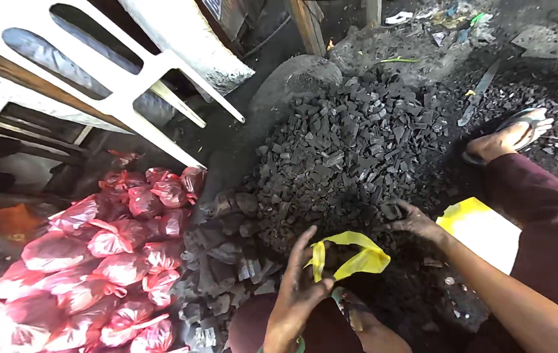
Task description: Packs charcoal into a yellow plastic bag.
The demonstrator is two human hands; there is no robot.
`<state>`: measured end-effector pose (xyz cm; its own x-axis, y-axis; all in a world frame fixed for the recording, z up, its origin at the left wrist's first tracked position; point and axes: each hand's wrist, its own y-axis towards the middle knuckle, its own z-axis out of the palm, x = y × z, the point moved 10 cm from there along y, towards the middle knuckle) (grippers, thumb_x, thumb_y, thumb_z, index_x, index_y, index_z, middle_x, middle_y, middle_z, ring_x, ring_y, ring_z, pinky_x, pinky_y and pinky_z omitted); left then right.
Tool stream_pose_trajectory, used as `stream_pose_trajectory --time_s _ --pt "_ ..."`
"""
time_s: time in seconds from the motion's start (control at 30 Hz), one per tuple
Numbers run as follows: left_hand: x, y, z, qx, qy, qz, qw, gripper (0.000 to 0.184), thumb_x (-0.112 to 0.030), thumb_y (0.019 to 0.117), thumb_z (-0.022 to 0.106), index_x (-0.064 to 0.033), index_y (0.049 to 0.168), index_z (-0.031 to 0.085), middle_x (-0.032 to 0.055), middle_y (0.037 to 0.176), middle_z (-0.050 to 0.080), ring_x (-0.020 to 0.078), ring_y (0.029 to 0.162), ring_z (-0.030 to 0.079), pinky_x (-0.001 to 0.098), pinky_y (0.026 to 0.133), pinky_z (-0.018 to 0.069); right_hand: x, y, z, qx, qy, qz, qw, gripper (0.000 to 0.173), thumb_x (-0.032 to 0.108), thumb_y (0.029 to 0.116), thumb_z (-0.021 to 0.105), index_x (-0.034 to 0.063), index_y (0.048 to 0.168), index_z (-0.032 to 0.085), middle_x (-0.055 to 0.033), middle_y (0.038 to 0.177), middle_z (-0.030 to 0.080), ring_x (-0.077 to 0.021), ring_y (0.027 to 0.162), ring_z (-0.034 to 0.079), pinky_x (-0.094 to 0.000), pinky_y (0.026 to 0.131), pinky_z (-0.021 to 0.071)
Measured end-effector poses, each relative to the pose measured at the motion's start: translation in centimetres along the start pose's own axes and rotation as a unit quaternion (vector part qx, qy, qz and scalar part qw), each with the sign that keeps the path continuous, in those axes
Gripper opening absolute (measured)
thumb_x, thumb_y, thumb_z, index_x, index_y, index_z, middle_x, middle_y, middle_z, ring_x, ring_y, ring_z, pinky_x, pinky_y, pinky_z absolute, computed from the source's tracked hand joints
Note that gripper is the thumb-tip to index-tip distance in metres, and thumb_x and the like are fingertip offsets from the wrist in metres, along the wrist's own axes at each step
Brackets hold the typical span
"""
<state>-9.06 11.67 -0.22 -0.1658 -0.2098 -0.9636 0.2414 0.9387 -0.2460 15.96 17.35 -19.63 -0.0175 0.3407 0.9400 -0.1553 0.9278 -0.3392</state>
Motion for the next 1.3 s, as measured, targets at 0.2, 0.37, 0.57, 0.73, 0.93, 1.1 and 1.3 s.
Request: stream_pose_trajectory --time_s 0.2,0.37,0.57,0.73,0.93,1.1,1.3 --pt "-1.2 -0.1 2.5 0.050 -0.098 0.035 0.993 0.099 -0.026 0.0788 0.080 -0.0220 0.161 0.025 0.0018 0.127 0.066 0.0107 0.093 0.069 0.0267 0.080 0.0590 12.9 -5.2 6.3 0.198 0.054 -0.165 0.965 0.058 -0.008 0.0756 0.071 0.0082 0.130 0.060 -0.0024 0.107 0.071 -0.0093 0.084 0.070 -0.0269 0.070 0.0613" --pt "1.8 0.9 4.2 0.027 -0.092 -0.025 0.995 0.100 -0.007 0.0772 0.069 -0.0245 0.162 0.021 0.0044 0.124 0.066 0.0121 0.095 0.068 0.0308 0.082 0.0583 5.3 -4.0 11.2 0.173 -0.472 -0.093 0.859 0.063 0.009 0.0875 0.078 0.0195 0.146 0.058 -0.0255 0.147 0.050 -0.0477 0.139 0.043 -0.0655 0.106 0.0438" --pt "6.5 0.5 5.8 0.030 -0.028 -0.070 0.997 0.075 -0.003 0.0864 0.062 -0.0095 0.157 0.036 0.0144 0.130 0.061 0.0172 0.103 0.063 0.0329 0.086 0.0539 -1.7 -5.2 10.7 0.252 -0.514 0.017 0.820 0.055 0.024 0.0998 0.066 0.0218 0.152 0.051 -0.0247 0.162 0.033 -0.0529 0.149 0.026 -0.0688 0.112 0.0354" --pt "7.7 0.7 3.8 0.043 0.291 -0.154 0.943 0.070 -0.011 0.0946 0.068 -0.0099 0.158 0.037 0.0268 0.145 0.049 0.0371 0.123 0.059 0.0486 0.101 0.0508 4.2 -7.0 7.3 0.218 -0.568 -0.044 0.792 0.051 0.043 0.1043 0.057 0.0098 0.142 0.059 -0.0204 0.148 0.053 -0.0425 0.140 0.047 -0.0627 0.113 0.0359" --pt "9.3 0.7 4.9 0.183 0.558 -0.311 0.748 0.040 -0.025 0.1034 0.056 0.0039 0.131 0.059 0.0259 0.138 0.058 0.0408 0.129 0.056 0.0600 0.103 0.0451 6.2 -10.2 6.8 0.280 -0.725 -0.032 0.629 0.032 -0.005 0.1003 0.052 -0.0090 0.131 0.058 -0.0307 0.129 0.062 -0.0484 0.126 0.056 -0.0580 0.113 0.0371" --pt "7.8 4.0 5.2 0.145 0.463 -0.267 0.832 0.037 -0.025 0.1054 0.052 0.0052 0.124 0.063 0.0240 0.123 0.065 0.0358 0.113 0.063 0.0548 0.098 0.0479 10.9 -12.4 9.2 0.267 -0.698 -0.089 0.658 0.035 -0.010 0.1012 0.044 -0.0079 0.134 0.058 -0.0315 0.128 0.063 -0.0502 0.124 0.057 -0.0622 0.110 0.0392" --pt "0.7 4.5 8.2 0.025 0.020 -0.159 0.987 0.010 -0.008 0.1038 0.054 -0.0013 0.105 0.061 -0.0049 0.061 0.042 0.0021 0.046 0.036 0.0175 0.044 0.0331 20.0 -13.1 9.2 0.172 -0.537 -0.149 0.812 0.032 0.008 0.1006 0.058 0.0053 0.132 0.064 -0.0266 0.110 0.070 -0.0477 0.104 0.066 -0.0657 0.093 0.0480"
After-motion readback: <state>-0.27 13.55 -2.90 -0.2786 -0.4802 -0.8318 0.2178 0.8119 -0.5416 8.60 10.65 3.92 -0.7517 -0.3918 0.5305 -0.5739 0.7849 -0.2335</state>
